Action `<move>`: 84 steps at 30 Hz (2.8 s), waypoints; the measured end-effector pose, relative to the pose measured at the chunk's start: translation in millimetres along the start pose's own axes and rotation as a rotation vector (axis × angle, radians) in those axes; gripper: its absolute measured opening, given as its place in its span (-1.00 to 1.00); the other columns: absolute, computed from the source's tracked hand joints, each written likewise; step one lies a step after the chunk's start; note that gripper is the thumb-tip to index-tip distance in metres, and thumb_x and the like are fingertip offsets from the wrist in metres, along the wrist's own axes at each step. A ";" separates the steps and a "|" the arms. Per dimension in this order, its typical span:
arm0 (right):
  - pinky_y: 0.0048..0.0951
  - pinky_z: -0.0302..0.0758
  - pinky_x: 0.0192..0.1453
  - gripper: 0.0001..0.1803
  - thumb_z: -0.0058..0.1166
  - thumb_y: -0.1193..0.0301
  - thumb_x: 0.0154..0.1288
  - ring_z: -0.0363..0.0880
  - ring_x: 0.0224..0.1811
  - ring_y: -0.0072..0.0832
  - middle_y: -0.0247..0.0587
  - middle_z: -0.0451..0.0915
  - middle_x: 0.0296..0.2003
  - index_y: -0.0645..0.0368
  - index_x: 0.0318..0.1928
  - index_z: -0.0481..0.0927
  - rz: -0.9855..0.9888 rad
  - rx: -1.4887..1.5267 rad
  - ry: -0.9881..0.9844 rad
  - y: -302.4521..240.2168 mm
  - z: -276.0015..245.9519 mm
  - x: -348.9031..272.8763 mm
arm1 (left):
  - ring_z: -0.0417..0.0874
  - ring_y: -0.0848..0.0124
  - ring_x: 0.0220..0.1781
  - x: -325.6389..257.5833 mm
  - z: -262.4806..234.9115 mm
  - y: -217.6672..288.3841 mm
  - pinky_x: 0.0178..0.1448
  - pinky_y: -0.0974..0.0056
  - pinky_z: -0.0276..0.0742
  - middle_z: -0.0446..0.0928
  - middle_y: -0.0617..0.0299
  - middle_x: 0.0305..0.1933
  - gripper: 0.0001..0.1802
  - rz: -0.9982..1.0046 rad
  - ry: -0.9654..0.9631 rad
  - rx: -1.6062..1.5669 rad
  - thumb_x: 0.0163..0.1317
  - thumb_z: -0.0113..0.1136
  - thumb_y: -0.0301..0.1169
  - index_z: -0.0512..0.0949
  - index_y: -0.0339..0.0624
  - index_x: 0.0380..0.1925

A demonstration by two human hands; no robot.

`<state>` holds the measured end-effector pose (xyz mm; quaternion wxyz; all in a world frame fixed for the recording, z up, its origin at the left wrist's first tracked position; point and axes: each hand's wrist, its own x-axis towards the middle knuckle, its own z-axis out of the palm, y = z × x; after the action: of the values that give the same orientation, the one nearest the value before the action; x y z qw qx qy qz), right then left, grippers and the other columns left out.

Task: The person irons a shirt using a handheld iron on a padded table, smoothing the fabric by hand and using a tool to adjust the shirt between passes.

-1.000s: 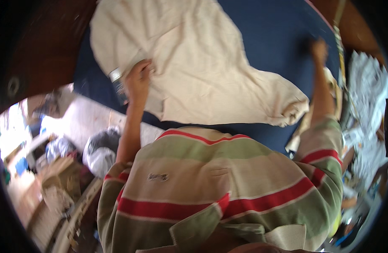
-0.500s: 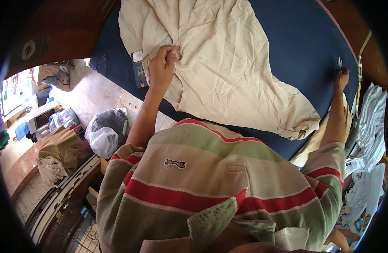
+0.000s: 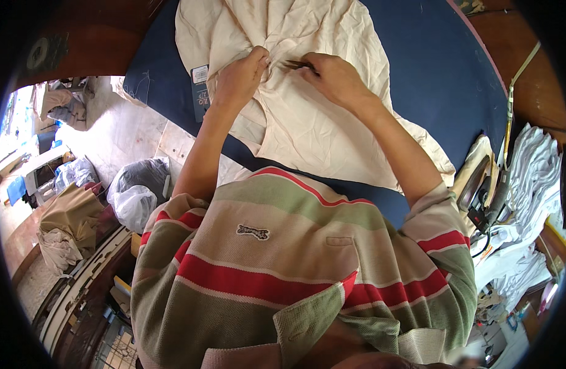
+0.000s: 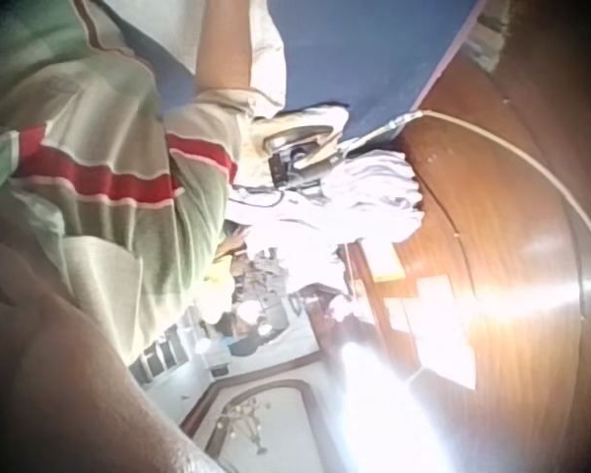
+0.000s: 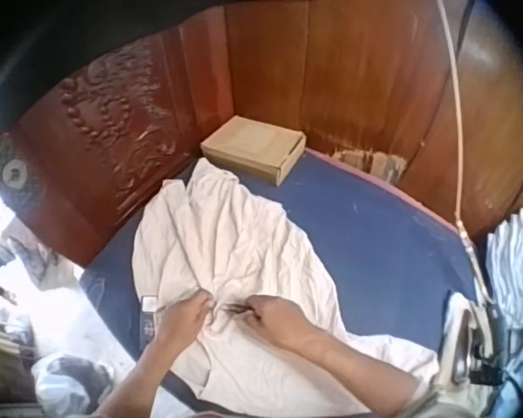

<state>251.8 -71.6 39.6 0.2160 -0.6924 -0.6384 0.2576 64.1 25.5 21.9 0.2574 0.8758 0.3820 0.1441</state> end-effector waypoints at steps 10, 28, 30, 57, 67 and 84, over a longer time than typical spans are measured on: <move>-0.22 0.49 -0.27 -0.71 0.06 0.19 0.21 0.59 -0.37 -0.16 -0.11 0.63 -0.43 0.13 -0.26 0.65 -0.036 -0.143 0.012 -18.2 22.1 21.6 | 0.58 -0.04 -0.28 2.3 0.3 -3.2 -0.26 0.02 0.42 0.57 -0.05 -0.40 -0.77 0.003 -0.045 0.015 0.37 -0.17 -0.22 0.39 -0.07 -0.16; -0.39 0.45 -0.31 -0.69 0.11 0.21 0.22 0.55 -0.46 -0.35 -0.12 0.60 -0.48 0.20 -0.22 0.63 0.057 0.110 0.120 -6.5 20.6 17.7 | 0.62 0.06 -0.29 -4.8 2.1 -3.5 -0.29 0.11 0.48 0.61 0.06 -0.34 -0.79 -0.063 0.175 -0.048 0.32 -0.04 -0.23 0.48 -0.10 -0.23; -0.49 0.42 -0.31 -0.70 0.12 0.24 0.23 0.50 -0.47 -0.51 -0.21 0.59 -0.49 0.24 -0.19 0.61 0.182 0.358 0.184 1.4 17.0 16.5 | 0.62 0.11 -0.33 -17.1 7.6 1.3 -0.29 0.12 0.48 0.60 0.11 -0.36 -0.86 0.044 0.307 -0.086 0.22 0.06 -0.31 0.49 -0.11 -0.35; -0.56 0.40 -0.20 -0.67 0.14 0.28 0.24 0.44 -0.35 -0.62 -0.28 0.60 -0.35 0.27 -0.11 0.56 0.180 0.489 0.048 13.5 32.7 0.5 | 0.48 0.62 -0.45 -28.7 38.6 -25.2 -0.34 0.48 0.39 0.55 0.27 -0.49 -0.90 -0.224 0.184 -0.802 0.11 0.14 -0.57 0.42 -0.26 -0.51; -0.34 0.49 -0.22 -0.67 0.11 0.21 0.15 0.60 -0.36 -0.24 -0.11 0.64 -0.38 0.13 -0.14 0.62 0.079 0.187 0.032 -6.3 18.1 -1.8 | 0.53 0.61 -0.36 -32.2 13.6 -15.6 -0.21 0.55 0.41 0.56 0.20 -0.42 -0.91 -0.233 0.222 -1.002 0.17 0.10 -0.62 0.40 -0.27 -0.46; -0.53 0.44 -0.27 -0.69 0.11 0.33 0.21 0.51 -0.39 -0.57 -0.16 0.63 -0.38 0.27 -0.11 0.58 0.212 0.369 0.417 56.6 -21.5 -55.1 | 0.61 0.39 -0.26 -113.9 -52.0 -80.3 -0.10 0.37 0.53 0.55 0.12 -0.29 -0.94 -0.266 0.473 -1.005 0.17 0.11 -0.61 0.44 -0.27 -0.44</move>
<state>306.3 -131.0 25.1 0.4365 -0.7422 -0.4467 0.2428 -83.0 4.9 13.4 0.5658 0.5341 0.4209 0.4663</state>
